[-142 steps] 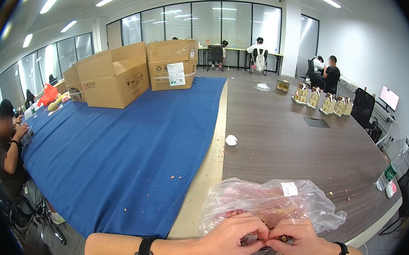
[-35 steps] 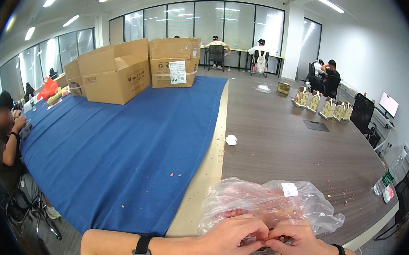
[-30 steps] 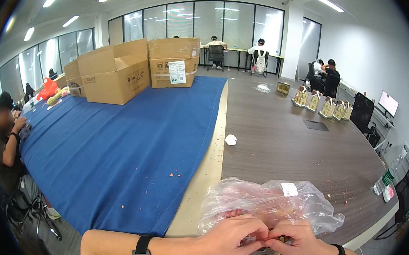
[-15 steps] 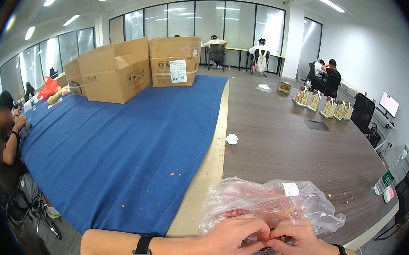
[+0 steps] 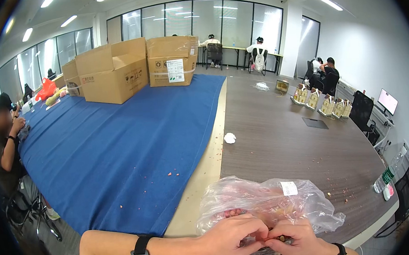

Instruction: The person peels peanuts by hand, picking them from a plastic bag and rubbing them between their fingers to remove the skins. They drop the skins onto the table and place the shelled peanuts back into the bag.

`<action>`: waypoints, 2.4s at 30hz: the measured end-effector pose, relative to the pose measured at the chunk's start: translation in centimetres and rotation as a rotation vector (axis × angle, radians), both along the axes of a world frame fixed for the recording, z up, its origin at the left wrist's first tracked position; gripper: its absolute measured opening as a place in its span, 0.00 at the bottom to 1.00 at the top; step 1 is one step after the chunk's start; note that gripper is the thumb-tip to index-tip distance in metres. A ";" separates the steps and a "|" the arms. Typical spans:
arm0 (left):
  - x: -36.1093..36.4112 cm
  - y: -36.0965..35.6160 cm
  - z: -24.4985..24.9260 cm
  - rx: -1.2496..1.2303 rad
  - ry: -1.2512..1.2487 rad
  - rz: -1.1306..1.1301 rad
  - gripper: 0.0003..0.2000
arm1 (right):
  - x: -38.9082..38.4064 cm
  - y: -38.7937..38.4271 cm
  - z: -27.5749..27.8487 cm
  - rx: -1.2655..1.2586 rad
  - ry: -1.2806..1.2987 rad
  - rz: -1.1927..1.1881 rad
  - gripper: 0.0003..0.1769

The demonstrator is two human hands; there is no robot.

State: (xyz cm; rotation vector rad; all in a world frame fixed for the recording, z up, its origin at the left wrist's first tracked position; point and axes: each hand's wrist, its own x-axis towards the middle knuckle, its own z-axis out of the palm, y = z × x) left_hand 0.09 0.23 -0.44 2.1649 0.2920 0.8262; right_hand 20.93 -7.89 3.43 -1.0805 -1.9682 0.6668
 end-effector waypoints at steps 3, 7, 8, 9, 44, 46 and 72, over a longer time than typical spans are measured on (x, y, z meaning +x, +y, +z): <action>0.0 0.1 -0.1 0.007 -0.004 0.001 0.08 | 0.0 0.0 0.0 -0.002 0.004 -0.004 0.04; 0.0 0.0 0.1 0.003 -0.003 0.013 0.08 | 0.0 0.1 -0.2 -0.011 0.008 -0.003 0.03; 0.0 0.0 0.1 0.004 -0.004 0.013 0.08 | 0.0 0.1 -0.1 -0.010 0.007 -0.003 0.03; 0.0 0.0 0.1 -0.005 0.001 0.013 0.09 | 0.0 0.1 -0.1 -0.001 0.004 0.003 0.03; 0.0 0.3 0.5 0.083 -0.080 0.061 0.08 | 0.1 0.2 -0.2 -0.076 0.015 -0.070 0.03; 0.2 0.4 0.2 0.094 -0.129 0.058 0.08 | 1.2 0.8 -1.6 0.013 -0.090 -0.016 0.09; 0.4 0.8 0.7 0.188 -0.142 0.120 0.11 | 0.8 0.9 -2.0 0.009 0.062 -0.037 0.09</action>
